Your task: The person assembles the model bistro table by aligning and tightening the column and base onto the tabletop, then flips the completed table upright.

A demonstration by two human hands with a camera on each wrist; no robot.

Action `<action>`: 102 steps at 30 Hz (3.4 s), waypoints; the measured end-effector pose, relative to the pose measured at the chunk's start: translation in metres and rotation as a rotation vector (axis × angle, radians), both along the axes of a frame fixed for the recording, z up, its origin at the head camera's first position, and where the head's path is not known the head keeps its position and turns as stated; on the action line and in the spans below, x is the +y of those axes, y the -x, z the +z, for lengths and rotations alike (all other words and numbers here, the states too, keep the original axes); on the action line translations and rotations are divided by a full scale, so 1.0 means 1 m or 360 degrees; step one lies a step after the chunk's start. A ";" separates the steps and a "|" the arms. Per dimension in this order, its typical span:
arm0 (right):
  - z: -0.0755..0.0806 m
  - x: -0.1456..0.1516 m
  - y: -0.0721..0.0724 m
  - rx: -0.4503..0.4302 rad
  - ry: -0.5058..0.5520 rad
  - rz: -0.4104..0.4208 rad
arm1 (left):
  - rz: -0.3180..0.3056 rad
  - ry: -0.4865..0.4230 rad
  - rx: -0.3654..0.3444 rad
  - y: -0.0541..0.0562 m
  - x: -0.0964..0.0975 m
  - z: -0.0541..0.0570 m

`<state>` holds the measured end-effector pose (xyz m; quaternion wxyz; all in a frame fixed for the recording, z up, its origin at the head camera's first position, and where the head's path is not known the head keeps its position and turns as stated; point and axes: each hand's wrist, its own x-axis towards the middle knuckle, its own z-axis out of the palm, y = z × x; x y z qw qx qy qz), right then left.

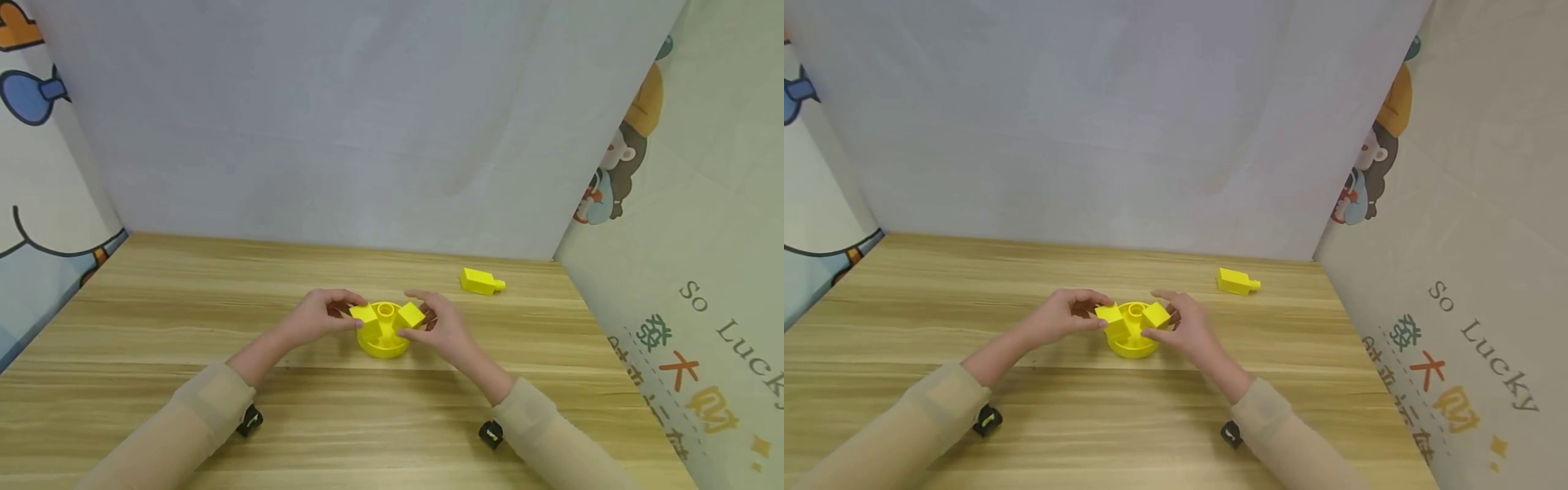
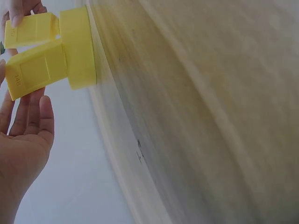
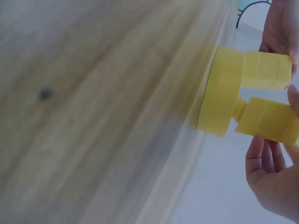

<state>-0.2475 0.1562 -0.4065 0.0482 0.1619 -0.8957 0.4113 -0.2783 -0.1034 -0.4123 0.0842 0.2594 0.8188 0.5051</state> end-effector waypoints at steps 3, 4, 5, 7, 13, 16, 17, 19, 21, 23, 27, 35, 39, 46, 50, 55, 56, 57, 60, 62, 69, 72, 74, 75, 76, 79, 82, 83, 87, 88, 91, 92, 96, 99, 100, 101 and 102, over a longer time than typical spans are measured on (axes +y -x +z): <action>0.000 -0.003 -0.001 0.0037 -0.0063 -0.0009 | 0.0004 -0.0022 -0.0015 0.000 0.000 -0.002; 0.000 -0.004 -0.001 0.0033 -0.0067 -0.0020 | 0.0006 -0.0027 -0.0017 0.000 0.000 -0.003; 0.000 -0.005 -0.001 0.0024 -0.0072 -0.0043 | 0.0007 -0.0031 -0.0020 0.000 0.000 -0.003; 0.000 -0.008 -0.001 0.0007 -0.0077 -0.0087 | 0.0008 -0.0040 -0.0025 0.000 -0.001 -0.004; 0.000 -0.017 0.002 -0.0095 -0.0061 -0.0165 | 0.0015 -0.0047 -0.0026 -0.007 0.001 0.005; 0.001 -0.018 0.003 -0.0157 -0.0037 -0.0150 | 0.0008 -0.0047 -0.0023 -0.015 0.002 0.017; 0.001 -0.018 0.004 -0.0176 -0.0034 -0.0132 | 0.0001 -0.0048 -0.0020 -0.017 0.002 0.020; 0.001 -0.016 0.006 -0.0191 -0.0035 -0.0073 | -0.0011 -0.0052 -0.0018 -0.020 0.002 0.024; 0.002 -0.012 0.008 -0.0197 -0.0021 0.0036 | -0.0015 -0.0053 -0.0020 -0.021 0.002 0.027; 0.003 -0.006 0.010 -0.0200 0.0035 0.0204 | -0.0014 -0.0053 -0.0019 -0.022 0.002 0.028; 0.007 0.009 0.015 -0.0224 0.0224 0.0659 | 0.0000 -0.0041 -0.0049 -0.022 0.002 0.028; 0.010 0.019 0.023 -0.0191 0.0178 0.0965 | -0.0003 -0.0055 -0.0055 -0.012 0.002 0.012; 0.011 0.019 0.023 -0.0158 0.0063 0.0899 | 0.0021 -0.0057 -0.0040 -0.005 0.002 -0.003; 0.008 0.018 0.021 -0.0089 0.0025 0.0681 | 0.0033 -0.0075 -0.0028 -0.011 0.004 -0.008; 0.004 0.016 0.018 -0.0087 0.0053 0.0484 | 0.0044 -0.0079 -0.0022 -0.015 0.005 -0.009; 0.000 0.010 0.014 -0.0122 0.0038 0.0201 | 0.0047 -0.0076 -0.0023 -0.016 0.006 -0.009; 0.000 0.009 0.013 -0.0133 0.0043 0.0151 | 0.0048 -0.0070 -0.0024 -0.017 0.007 -0.009; -0.001 0.007 0.012 -0.0146 0.0048 0.0101 | 0.0049 -0.0064 -0.0024 -0.017 0.007 -0.008; -0.002 0.003 0.010 -0.0150 0.0043 -0.0044 | 0.0053 -0.0053 -0.0028 -0.018 0.007 -0.007; -0.002 0.000 0.008 -0.0134 0.0018 -0.0116 | 0.0052 -0.0054 -0.0035 -0.018 0.008 -0.006; 0.003 0.004 0.001 -0.0113 -0.0006 0.0038 | 0.0067 -0.0053 -0.0047 -0.022 0.010 -0.006; 0.006 0.018 0.003 -0.0094 0.0124 0.0351 | 0.0076 -0.0056 -0.0049 -0.026 0.012 -0.005; 0.009 0.030 0.004 -0.0117 0.0245 0.0592 | 0.0081 -0.0060 -0.0047 -0.029 0.014 -0.005; 0.011 0.035 0.005 -0.0121 0.0283 0.0703 | 0.0085 -0.0061 -0.0046 -0.029 0.014 -0.005; 0.008 0.041 0.008 -0.0135 0.0320 0.0791 | 0.0089 -0.0060 -0.0046 -0.030 0.015 -0.005; 0.009 0.050 0.009 -0.0232 0.0376 0.0945 | 0.0096 -0.0058 -0.0045 -0.032 0.016 -0.006; 0.008 0.052 0.011 -0.0288 0.0358 0.0939 | 0.0096 -0.0058 -0.0045 -0.033 0.016 -0.006; 0.007 0.052 0.011 -0.0290 0.0335 0.0921 | 0.0095 -0.0061 -0.0043 -0.033 0.016 -0.006; 0.006 0.050 0.010 -0.0261 0.0254 0.0818 | 0.0096 -0.0060 -0.0040 -0.033 0.016 -0.006; 0.006 0.050 0.009 -0.0252 0.0239 0.0791 | 0.0097 -0.0057 -0.0039 -0.033 0.016 -0.006; 0.006 0.048 0.006 -0.0222 0.0202 0.0698 | 0.0098 -0.0052 -0.0037 -0.033 0.016 -0.006; 0.006 0.048 0.005 -0.0208 0.0179 0.0664 | 0.0098 -0.0052 -0.0036 -0.033 0.016 -0.006; 0.004 0.047 -0.002 -0.0182 0.0100 0.0541 | 0.0105 -0.0052 -0.0029 -0.036 0.017 -0.007; 0.002 0.045 -0.008 -0.0154 0.0074 0.0468 | 0.0115 -0.0052 -0.0032 -0.039 0.019 -0.007; 0.001 0.045 -0.010 -0.0143 0.0077 0.0443 | 0.0119 -0.0052 -0.0032 -0.040 0.019 -0.007; 0.000 0.044 -0.012 -0.0125 0.0084 0.0418 | 0.0122 -0.0055 -0.0034 -0.041 0.019 -0.007; 0.000 0.043 -0.015 -0.0110 0.0091 0.0389 | 0.0125 -0.0057 -0.0033 -0.042 0.020 -0.007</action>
